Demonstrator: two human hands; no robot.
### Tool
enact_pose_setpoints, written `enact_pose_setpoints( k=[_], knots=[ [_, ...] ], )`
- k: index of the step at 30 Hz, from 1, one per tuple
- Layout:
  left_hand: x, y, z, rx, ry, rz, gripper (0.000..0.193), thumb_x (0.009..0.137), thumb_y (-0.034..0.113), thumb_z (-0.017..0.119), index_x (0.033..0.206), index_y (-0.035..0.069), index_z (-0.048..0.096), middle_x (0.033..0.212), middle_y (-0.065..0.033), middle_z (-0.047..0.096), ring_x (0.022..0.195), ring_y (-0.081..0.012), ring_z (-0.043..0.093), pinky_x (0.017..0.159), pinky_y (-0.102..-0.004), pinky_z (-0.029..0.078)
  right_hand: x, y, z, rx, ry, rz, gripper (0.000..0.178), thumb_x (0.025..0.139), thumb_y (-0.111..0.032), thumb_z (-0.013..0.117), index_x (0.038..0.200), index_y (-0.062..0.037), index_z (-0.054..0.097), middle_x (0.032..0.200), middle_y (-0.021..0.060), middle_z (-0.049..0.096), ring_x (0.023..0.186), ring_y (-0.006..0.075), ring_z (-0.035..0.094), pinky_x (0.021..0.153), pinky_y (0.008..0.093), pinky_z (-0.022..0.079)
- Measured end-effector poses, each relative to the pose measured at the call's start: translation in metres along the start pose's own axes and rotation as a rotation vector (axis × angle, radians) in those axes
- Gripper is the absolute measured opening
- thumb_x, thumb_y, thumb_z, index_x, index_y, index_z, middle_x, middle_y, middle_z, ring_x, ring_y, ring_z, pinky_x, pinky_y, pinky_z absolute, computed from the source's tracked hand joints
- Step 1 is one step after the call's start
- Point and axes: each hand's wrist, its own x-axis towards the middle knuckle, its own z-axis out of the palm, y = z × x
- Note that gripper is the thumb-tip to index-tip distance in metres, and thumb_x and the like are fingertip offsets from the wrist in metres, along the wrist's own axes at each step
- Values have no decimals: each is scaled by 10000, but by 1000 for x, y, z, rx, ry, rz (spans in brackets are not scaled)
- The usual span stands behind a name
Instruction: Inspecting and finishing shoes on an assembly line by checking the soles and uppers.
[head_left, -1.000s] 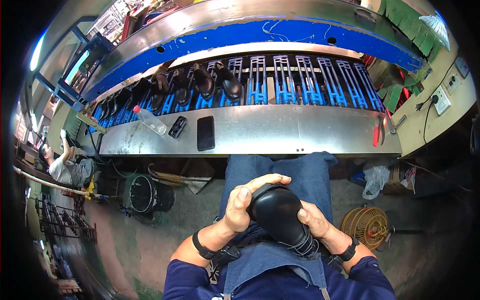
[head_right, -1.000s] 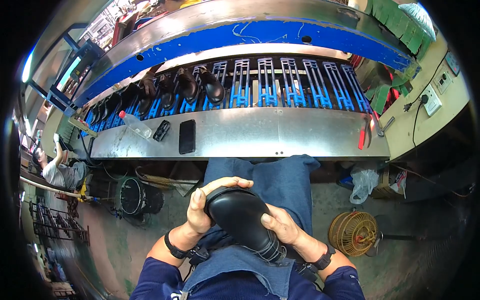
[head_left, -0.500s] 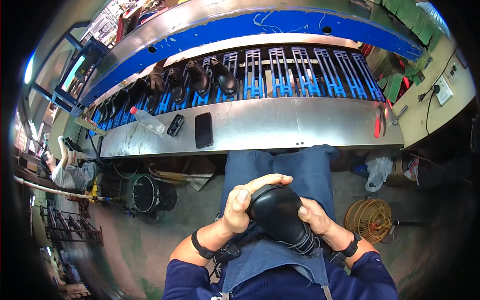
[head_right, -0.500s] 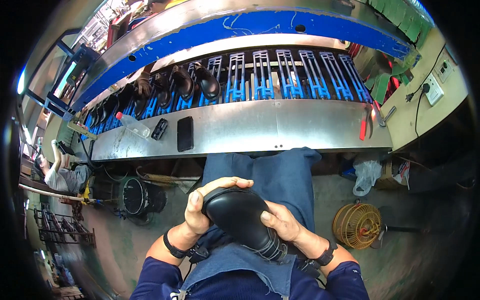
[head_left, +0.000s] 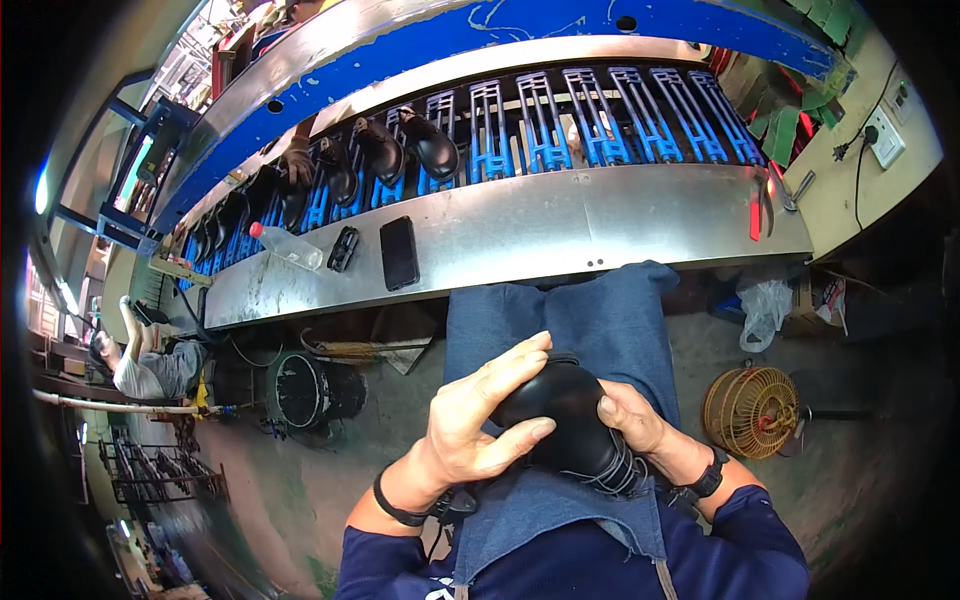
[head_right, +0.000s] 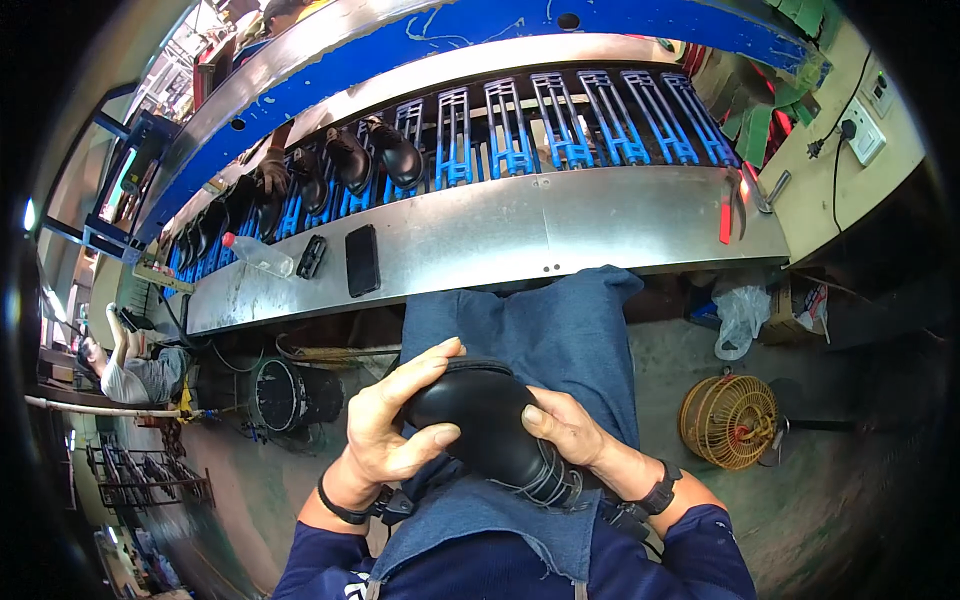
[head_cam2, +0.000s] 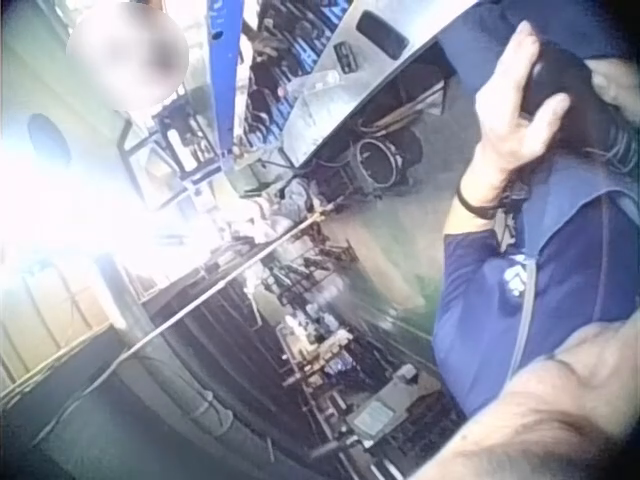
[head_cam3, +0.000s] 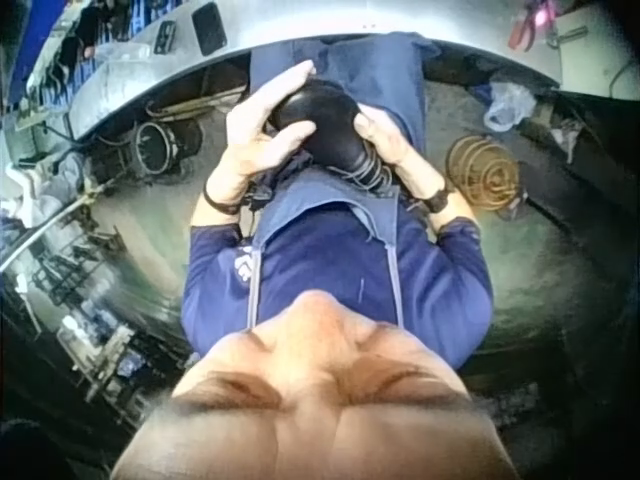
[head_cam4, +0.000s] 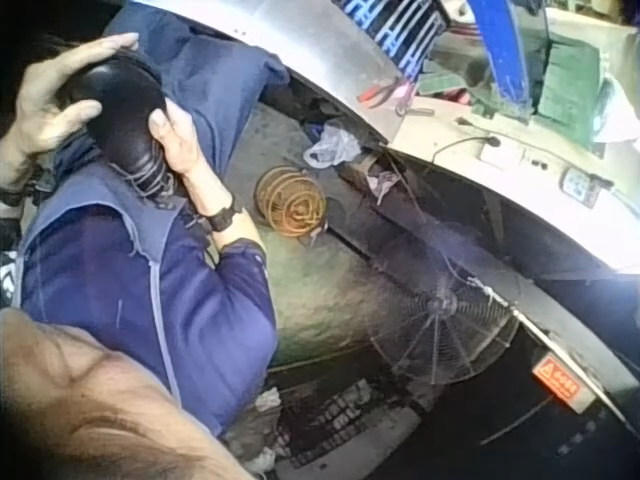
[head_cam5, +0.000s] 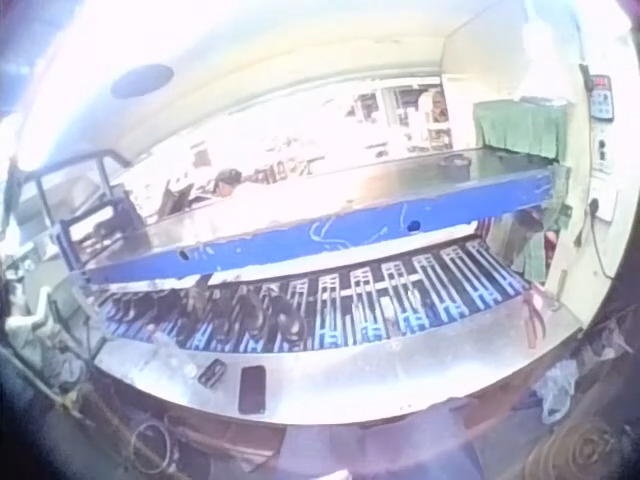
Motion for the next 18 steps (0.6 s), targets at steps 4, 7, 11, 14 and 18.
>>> enact_pose_setpoints(
  k=[4, 7, 11, 14, 18],
  knots=[
    [-7, -8, 23, 74, 119, 32, 613, 830, 86, 817, 1357, -100, 565, 1318, -306, 640, 1160, -393, 694, 973, -382, 563, -3, 3, -2, 61, 10, 6, 730, 1030, -566, 530, 1411, 57, 537, 1279, 109, 649, 1169, 171, 601, 1000, 311, 477],
    [-8, -10, 39, 7, 139, 0, 878, 919, 179, 770, 1551, -73, 215, 1356, -334, 597, 1171, -370, 680, 992, -396, 546, -8, 4, -7, 106, 18, -19, 763, 1027, -581, 522, 1440, 60, 506, 1323, 129, 637, 1208, 190, 597, 1033, 320, 468],
    [-1, -14, 56, -82, 129, 9, 1034, 960, 250, 745, 1601, -37, -14, 1395, -344, 558, 1214, -358, 648, 1024, -401, 521, -10, 1, -18, 165, -3, -44, 798, 1025, -593, 509, 1480, 61, 457, 1389, 164, 604, 1238, 227, 608, 1051, 340, 485],
    [7, -16, 68, -95, 104, 71, 1010, 934, 270, 773, 1581, -99, 90, 1384, -321, 571, 1231, -370, 638, 1031, -418, 511, -6, -5, -22, 390, 16, 5, 803, 1025, -602, 492, 1490, 51, 444, 1422, 193, 578, 1233, 255, 626, 1039, 362, 518],
    [19, -17, 68, 50, 63, 63, 893, 854, 244, 833, 1516, -96, 341, 1408, -325, 555, 1235, -447, 625, 1039, -429, 519, -3, -14, -17, 700, 104, 48, 683, 1062, -557, 424, 1487, -24, 470, 1369, 190, 611, 1187, 304, 661, 1008, 391, 566]
  ],
)
